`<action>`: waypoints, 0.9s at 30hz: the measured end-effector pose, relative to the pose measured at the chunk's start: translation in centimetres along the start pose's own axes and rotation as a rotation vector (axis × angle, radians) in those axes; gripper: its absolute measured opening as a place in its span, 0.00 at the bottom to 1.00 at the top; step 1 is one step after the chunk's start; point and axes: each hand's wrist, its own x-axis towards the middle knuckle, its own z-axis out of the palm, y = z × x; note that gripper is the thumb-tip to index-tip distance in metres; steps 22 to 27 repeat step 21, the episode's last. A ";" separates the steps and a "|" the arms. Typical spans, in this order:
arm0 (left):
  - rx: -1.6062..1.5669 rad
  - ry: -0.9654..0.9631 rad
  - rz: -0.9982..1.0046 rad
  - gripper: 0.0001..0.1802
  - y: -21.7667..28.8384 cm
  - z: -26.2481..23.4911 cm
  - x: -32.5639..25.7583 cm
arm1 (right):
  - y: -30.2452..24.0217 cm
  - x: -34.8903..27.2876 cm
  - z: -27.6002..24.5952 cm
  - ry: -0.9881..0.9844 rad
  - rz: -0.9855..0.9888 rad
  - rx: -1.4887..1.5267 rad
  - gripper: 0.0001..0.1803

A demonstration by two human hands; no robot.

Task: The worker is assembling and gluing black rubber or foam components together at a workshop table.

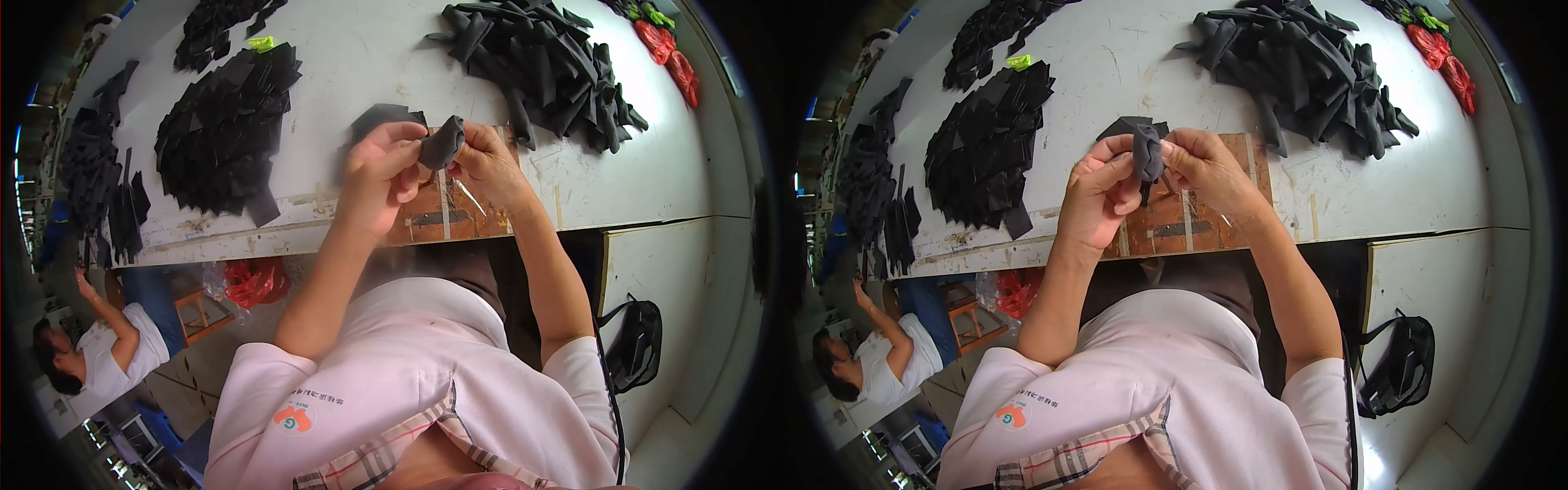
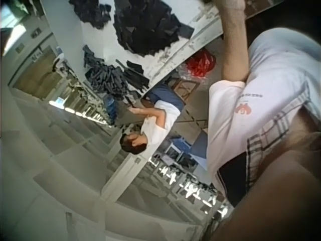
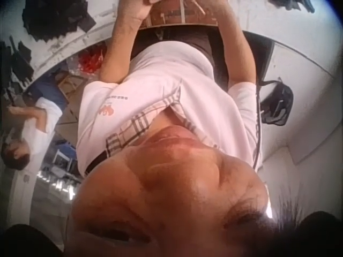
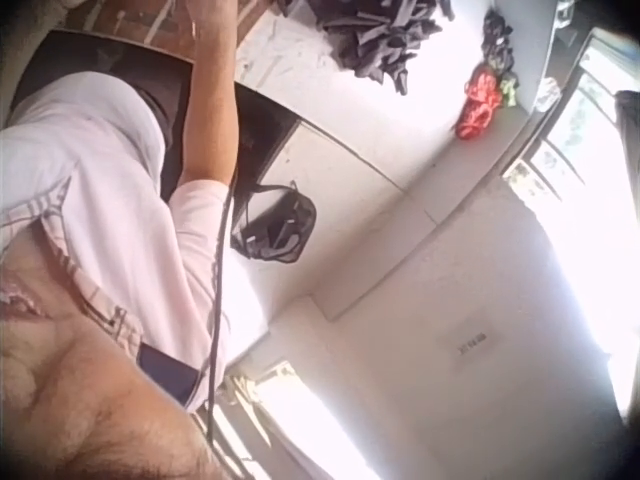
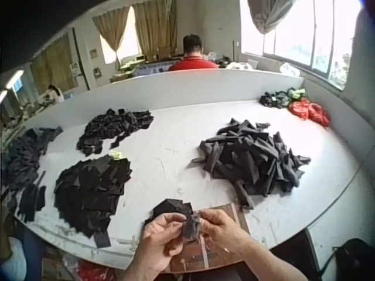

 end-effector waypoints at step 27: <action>0.345 -0.205 0.364 0.18 0.8 1.5 0.4 | -1.7 -1.7 1.4 0.128 -0.391 -1.022 0.07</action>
